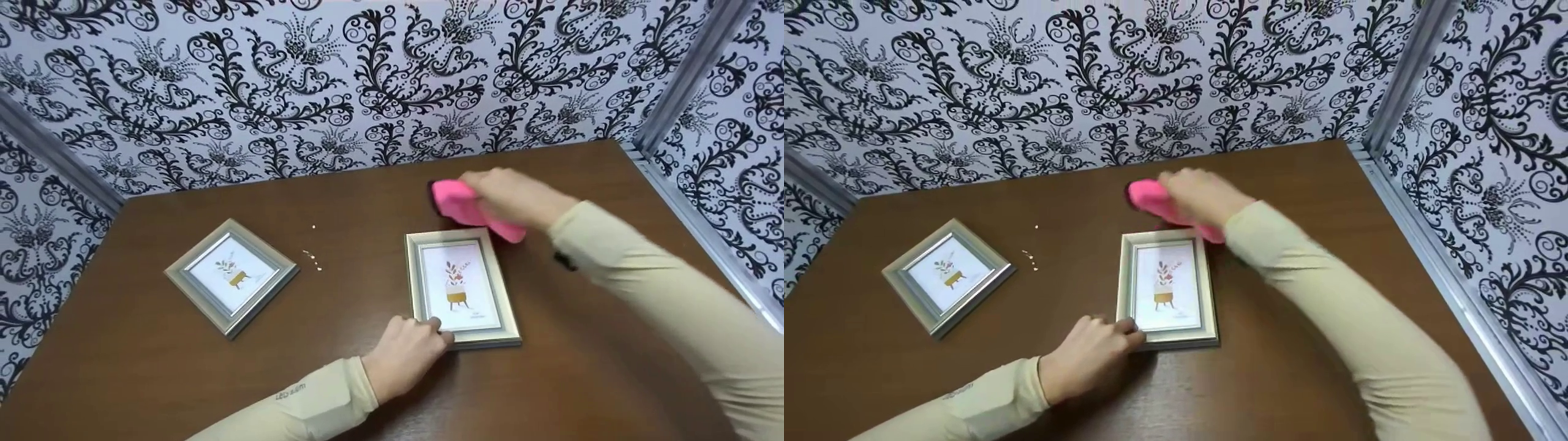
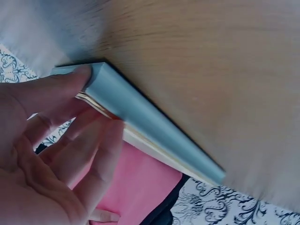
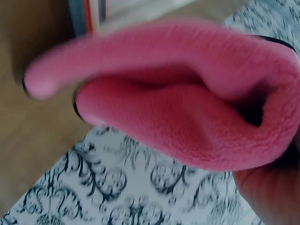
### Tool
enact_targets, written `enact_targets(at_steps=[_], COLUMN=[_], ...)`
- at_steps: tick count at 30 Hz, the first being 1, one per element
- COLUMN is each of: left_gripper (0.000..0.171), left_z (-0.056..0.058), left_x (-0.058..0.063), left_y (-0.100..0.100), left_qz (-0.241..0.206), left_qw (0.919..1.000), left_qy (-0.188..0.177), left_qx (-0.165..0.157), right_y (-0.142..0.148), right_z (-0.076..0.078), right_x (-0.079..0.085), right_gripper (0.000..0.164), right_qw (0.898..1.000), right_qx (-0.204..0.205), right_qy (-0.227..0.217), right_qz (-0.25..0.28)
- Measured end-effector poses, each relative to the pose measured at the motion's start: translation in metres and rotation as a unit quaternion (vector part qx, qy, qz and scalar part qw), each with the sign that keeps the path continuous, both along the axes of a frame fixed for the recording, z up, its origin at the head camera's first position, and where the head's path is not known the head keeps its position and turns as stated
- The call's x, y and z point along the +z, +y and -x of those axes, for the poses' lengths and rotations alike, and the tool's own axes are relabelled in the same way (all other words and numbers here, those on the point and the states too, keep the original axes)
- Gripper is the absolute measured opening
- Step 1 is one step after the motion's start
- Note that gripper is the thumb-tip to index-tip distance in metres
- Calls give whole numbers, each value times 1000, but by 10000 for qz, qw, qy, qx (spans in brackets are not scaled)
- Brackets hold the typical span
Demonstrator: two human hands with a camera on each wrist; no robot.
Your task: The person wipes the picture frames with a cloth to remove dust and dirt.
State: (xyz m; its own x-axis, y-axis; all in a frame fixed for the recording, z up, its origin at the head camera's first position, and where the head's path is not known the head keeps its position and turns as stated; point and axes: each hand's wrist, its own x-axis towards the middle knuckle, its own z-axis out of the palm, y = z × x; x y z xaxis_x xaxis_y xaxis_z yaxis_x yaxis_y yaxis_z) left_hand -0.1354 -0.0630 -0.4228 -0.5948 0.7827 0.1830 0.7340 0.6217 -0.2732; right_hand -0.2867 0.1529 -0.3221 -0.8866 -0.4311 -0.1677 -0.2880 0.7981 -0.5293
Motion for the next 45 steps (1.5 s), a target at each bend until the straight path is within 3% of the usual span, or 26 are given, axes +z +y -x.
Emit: enact_targets(at_steps=[2, 4, 8, 14, 21, 31, 40, 45], left_gripper=[13, 13, 15, 17, 15, 16, 19, 31], left_z=[1, 4, 14, 43, 87, 136, 160, 164], left_x=[0, -1, -1, -2, -1, 4, 12, 16], left_y=[2, 4, 7, 18, 37, 58, 75, 74], left_qz=[21, -29, -146, -332, -454, -699, -607, -341], left_qw=[10000, 10000, 9999, 9987, 9947, 9784, 9602, 9651], left_qy=[76, 69, 33, -180, -487, -1583, -2356, -2295], left_qx=[-21, -8, 41, 330, 784, 1133, 1376, 1218], right_y=[12, 23, 42, 68, 87, 96, 99, 91], right_z=[1, 0, -4, -12, -13, -13, -15, -20], right_x=[9, 15, 24, 34, 38, 40, 35, 35], right_gripper=[27, 18, 8, 12, 12, 11, 14, 12], right_qw=[9979, 9871, 9742, 9751, 9632, 9599, 9643, 9599], right_qx=[271, 692, 835, 588, 563, 578, 531, 662], right_qy=[533, 1331, 1970, 1978, 2441, 2565, 2373, 2461], right_qz=[-231, -557, -722, -816, -977, -975, -1045, -1168])
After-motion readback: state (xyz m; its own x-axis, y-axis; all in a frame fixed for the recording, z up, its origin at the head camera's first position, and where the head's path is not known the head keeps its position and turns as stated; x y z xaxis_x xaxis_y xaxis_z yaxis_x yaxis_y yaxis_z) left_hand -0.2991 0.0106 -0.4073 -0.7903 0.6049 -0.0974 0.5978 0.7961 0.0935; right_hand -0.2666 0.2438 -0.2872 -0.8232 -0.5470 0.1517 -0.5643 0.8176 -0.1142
